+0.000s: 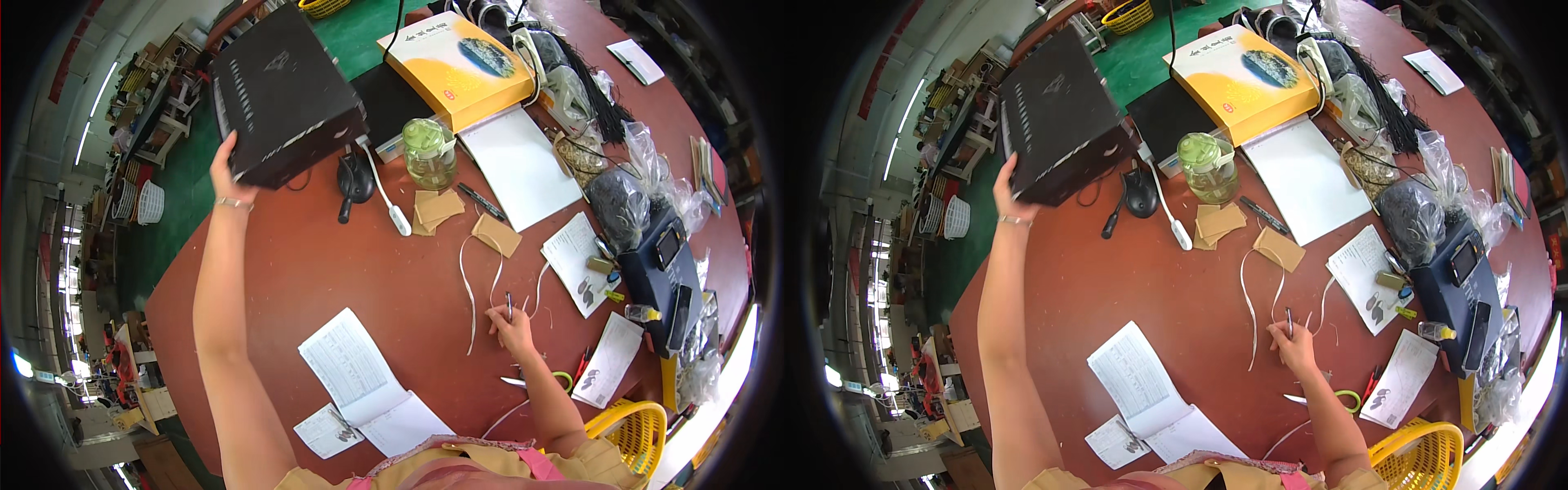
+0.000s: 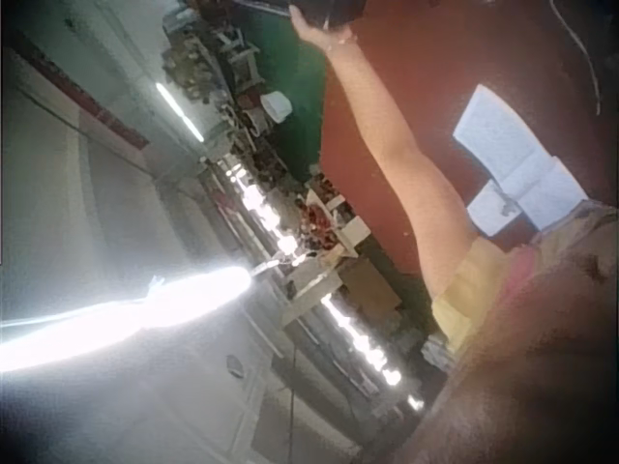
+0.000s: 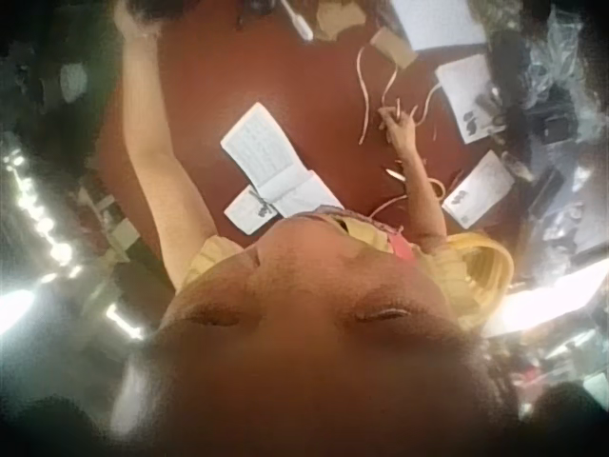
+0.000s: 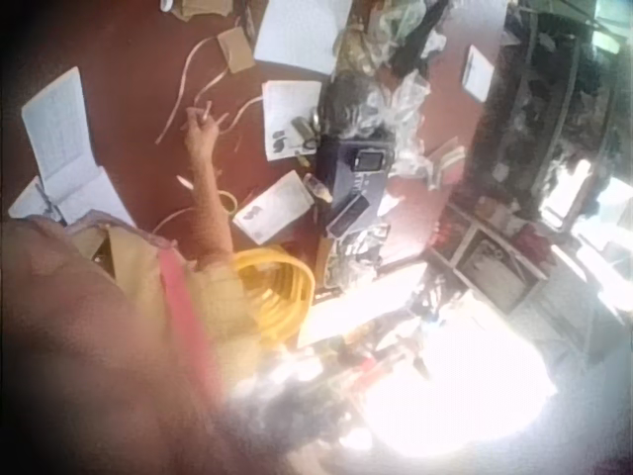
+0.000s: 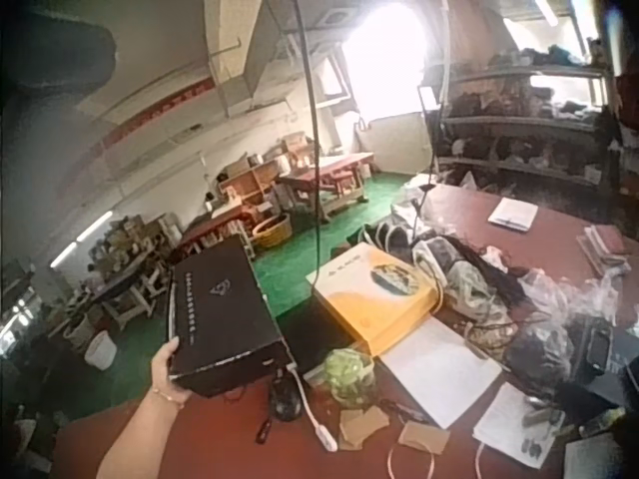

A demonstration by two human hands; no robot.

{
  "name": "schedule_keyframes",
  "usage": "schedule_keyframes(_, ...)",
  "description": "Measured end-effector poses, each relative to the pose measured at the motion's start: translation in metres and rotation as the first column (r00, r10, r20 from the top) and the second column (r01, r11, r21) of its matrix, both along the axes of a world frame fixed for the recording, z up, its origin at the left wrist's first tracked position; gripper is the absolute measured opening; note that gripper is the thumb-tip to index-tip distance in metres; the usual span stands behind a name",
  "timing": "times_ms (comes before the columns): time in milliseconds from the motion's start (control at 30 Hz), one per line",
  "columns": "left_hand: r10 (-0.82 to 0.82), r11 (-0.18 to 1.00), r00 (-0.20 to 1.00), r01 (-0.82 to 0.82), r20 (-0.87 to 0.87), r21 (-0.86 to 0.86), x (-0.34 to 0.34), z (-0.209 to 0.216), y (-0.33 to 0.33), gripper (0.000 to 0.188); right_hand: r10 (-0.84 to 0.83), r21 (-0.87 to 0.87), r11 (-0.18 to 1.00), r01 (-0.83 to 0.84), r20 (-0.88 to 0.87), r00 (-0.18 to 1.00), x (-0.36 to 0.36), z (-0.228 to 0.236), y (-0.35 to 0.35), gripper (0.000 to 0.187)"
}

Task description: The recorder writes in a logbook and organizes items in a box at a manufacturing station.

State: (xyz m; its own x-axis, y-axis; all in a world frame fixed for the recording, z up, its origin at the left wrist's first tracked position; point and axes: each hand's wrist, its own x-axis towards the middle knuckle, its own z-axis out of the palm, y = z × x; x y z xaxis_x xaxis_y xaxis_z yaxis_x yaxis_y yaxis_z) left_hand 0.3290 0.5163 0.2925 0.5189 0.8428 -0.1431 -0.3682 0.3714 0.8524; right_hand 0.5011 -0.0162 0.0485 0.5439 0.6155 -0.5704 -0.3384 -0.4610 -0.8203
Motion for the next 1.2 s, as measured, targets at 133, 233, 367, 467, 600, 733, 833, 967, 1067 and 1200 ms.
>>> schedule_keyframes(133,-0.051,0.998,0.998,0.049,-0.037,-0.047,0.079,-0.055,0.022,0.053,-0.038,-0.031,0.999,0.038,-0.003,0.999,-0.002,0.001,0.002,0.017)
schedule_keyframes(233,-0.072,0.994,0.995,0.065,-0.074,-0.085,0.111,-0.090,0.030,0.058,-0.052,-0.045,0.998,0.053,0.011,0.999,-0.004,-0.002,0.001,0.017)
schedule_keyframes(367,-0.166,0.981,0.972,0.146,-0.166,-0.130,0.138,-0.112,0.041,0.065,-0.050,-0.019,0.999,0.051,0.046,0.998,-0.006,-0.006,-0.001,0.017)
schedule_keyframes(467,-0.139,0.984,0.952,0.102,-0.275,-0.143,0.149,-0.122,0.043,0.068,-0.044,-0.016,0.999,0.045,0.046,0.998,-0.007,-0.007,0.000,0.017)
schedule_keyframes(600,-0.224,0.970,0.926,0.182,-0.304,-0.163,0.152,-0.143,0.037,0.072,-0.017,-0.009,1.000,0.018,0.101,0.995,-0.006,-0.006,0.002,0.016)
schedule_keyframes(733,-0.232,0.973,0.902,0.212,-0.365,-0.096,0.145,-0.153,0.040,0.071,-0.038,-0.040,0.998,0.040,0.047,0.998,-0.007,-0.005,0.001,0.016)
schedule_keyframes(833,-0.244,0.965,0.856,0.262,-0.456,-0.025,0.136,-0.150,0.049,0.073,-0.037,-0.023,0.999,0.039,0.071,0.997,-0.007,-0.006,0.002,0.016)
schedule_keyframes(967,-0.191,0.953,0.826,0.285,-0.531,0.100,0.127,-0.148,0.047,0.084,-0.078,-0.068,0.995,0.077,-0.009,0.997,-0.007,-0.002,0.003,0.016)
schedule_keyframes(1067,0.173,0.969,0.878,-0.071,-0.445,0.237,0.102,-0.147,0.025,0.071,-0.046,-0.048,0.998,0.050,0.078,0.996,-0.006,0.000,0.005,0.017)
schedule_keyframes(1200,0.296,0.939,0.861,-0.183,-0.413,0.292,0.002,-0.159,-0.071,0.055,-0.015,0.012,1.000,0.015,-0.008,1.000,-0.001,-0.003,0.001,0.018)
